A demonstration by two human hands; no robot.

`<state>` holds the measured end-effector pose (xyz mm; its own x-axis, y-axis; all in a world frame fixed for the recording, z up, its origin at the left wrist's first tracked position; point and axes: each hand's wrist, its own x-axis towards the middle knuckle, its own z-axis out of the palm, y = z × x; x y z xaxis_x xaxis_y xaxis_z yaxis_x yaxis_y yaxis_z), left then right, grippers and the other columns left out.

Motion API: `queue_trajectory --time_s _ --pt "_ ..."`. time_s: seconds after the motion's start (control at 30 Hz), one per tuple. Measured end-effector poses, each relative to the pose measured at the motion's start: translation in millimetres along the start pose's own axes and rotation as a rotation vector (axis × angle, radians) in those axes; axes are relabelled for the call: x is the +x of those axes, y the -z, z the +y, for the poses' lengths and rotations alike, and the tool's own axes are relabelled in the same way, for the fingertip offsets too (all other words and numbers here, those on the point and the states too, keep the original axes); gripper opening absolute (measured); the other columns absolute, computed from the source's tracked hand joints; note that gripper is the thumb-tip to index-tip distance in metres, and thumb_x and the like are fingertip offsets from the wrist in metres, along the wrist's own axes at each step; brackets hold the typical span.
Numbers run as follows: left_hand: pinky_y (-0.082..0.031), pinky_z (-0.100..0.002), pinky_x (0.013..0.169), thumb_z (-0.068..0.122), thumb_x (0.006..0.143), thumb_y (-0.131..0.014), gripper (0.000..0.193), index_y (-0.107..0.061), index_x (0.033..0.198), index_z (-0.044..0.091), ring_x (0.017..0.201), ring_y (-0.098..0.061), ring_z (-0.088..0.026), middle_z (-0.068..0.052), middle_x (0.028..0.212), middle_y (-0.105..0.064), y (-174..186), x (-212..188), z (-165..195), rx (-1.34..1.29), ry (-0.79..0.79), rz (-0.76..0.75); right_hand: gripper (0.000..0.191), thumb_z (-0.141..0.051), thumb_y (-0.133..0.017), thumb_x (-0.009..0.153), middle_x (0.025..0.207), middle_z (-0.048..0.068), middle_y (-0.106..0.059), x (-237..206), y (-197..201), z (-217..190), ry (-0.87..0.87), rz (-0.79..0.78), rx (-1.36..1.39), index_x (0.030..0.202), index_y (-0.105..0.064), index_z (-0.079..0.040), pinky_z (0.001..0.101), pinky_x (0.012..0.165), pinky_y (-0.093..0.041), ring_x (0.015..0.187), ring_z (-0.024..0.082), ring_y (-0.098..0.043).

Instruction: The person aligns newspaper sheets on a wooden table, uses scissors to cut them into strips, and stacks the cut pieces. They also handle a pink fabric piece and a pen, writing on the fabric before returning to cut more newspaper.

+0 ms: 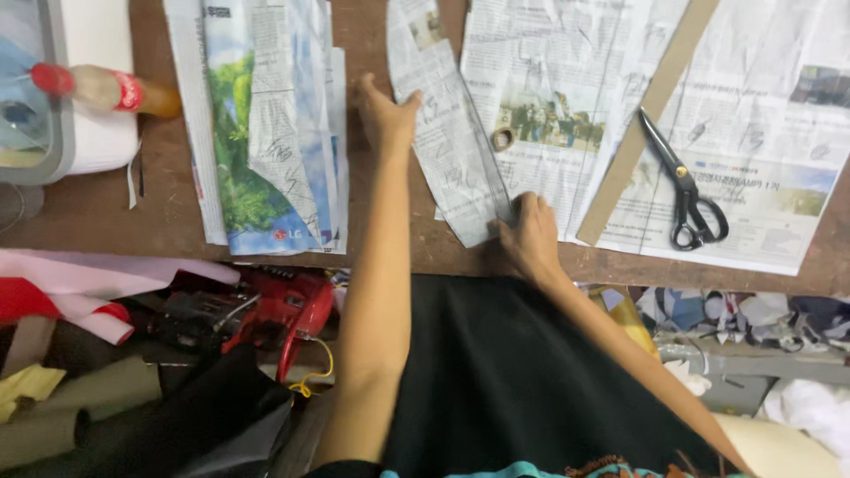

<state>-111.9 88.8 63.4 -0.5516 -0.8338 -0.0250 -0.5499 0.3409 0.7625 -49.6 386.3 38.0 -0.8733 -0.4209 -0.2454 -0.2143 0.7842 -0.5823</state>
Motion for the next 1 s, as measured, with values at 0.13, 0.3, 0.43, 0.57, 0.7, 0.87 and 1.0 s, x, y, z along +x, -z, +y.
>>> queue_trajectory --time_s 0.13,0.3,0.43,0.57,0.7,0.87,1.0 --pt "-0.050 -0.047 0.095 0.023 0.067 -0.091 0.068 -0.059 0.125 0.005 0.115 -0.063 -0.040 -0.021 0.124 -0.067 14.6 13.6 -7.3 0.116 0.138 -0.122 0.052 -0.024 -0.078 0.087 0.106 0.033 -0.067 -6.9 -22.3 -20.7 0.048 0.064 0.178 0.124 -0.057 0.007 0.0509 0.079 -0.053 0.095 0.046 -0.065" --pt "-0.056 -0.035 0.083 0.015 0.081 -0.078 0.034 -0.075 0.111 0.001 0.093 -0.077 -0.025 -0.015 0.100 -0.079 60.5 39.3 -29.4 -0.394 0.036 -0.372 0.035 -0.022 -0.078 0.088 0.093 0.016 -0.072 -25.7 -22.4 -100.7 -0.398 -0.179 0.544 0.108 -0.069 0.006 0.0339 0.070 -0.051 0.079 0.016 -0.059" --pt "-0.056 -0.035 0.091 0.008 0.094 -0.074 0.033 -0.066 0.124 -0.002 0.103 -0.071 -0.021 -0.014 0.113 -0.076 101.8 71.5 -57.0 -0.658 -0.081 -0.360 0.033 -0.017 -0.073 0.089 0.095 0.005 -0.072 -34.9 -42.0 -175.8 -0.401 -0.217 0.850 0.116 -0.068 0.001 0.0283 0.070 -0.050 0.078 0.011 -0.061" --pt "-0.058 -0.035 0.096 -0.001 0.096 -0.068 0.049 -0.055 0.143 0.001 0.111 -0.070 -0.023 -0.013 0.125 -0.073 149.0 118.1 -85.6 -0.944 -0.140 -0.411 0.034 -0.017 -0.074 0.088 0.092 0.007 -0.072 -29.8 -76.1 -226.3 -0.271 -0.333 0.845 0.116 -0.069 0.000 0.0292 0.070 -0.052 0.078 0.011 -0.063" --pt "-0.057 -0.035 0.091 -0.011 0.086 -0.072 0.078 -0.038 0.153 0.008 0.110 -0.069 -0.024 -0.012 0.134 -0.060 207.7 157.5 -111.3 -0.753 -0.170 -0.362 0.038 -0.021 -0.076 0.087 0.091 0.012 -0.072 -18.0 -118.5 -266.0 -0.329 -0.513 0.647 0.118 -0.069 -0.001 0.0357 0.066 -0.048 0.073 0.020 -0.060" --pt "-0.061 -0.037 0.090 -0.011 0.084 -0.068 0.080 -0.040 0.155 0.014 0.110 -0.074 -0.025 -0.012 0.126 -0.071 240.5 193.9 -152.7 -0.446 -0.081 -0.428 0.039 -0.028 -0.076 0.090 0.105 0.015 -0.077 -10.7 -152.1 -284.9 0.078 -0.681 0.622 0.115 -0.069 0.001 0.0337 0.086 -0.057 0.097 0.022 -0.071" --pt "-0.055 -0.042 0.099 -0.004 0.086 -0.074 0.073 -0.049 0.152 0.013 0.117 -0.069 -0.030 -0.016 0.130 -0.069 239.1 219.9 -193.1 -0.131 -0.264 -0.314 0.042 -0.027 -0.072 0.088 0.114 0.008 -0.075 -18.5 -155.9 -270.3 -0.134 -0.685 0.597 0.125 -0.066 -0.008 0.0355 0.082 -0.058 0.097 0.021 -0.071"
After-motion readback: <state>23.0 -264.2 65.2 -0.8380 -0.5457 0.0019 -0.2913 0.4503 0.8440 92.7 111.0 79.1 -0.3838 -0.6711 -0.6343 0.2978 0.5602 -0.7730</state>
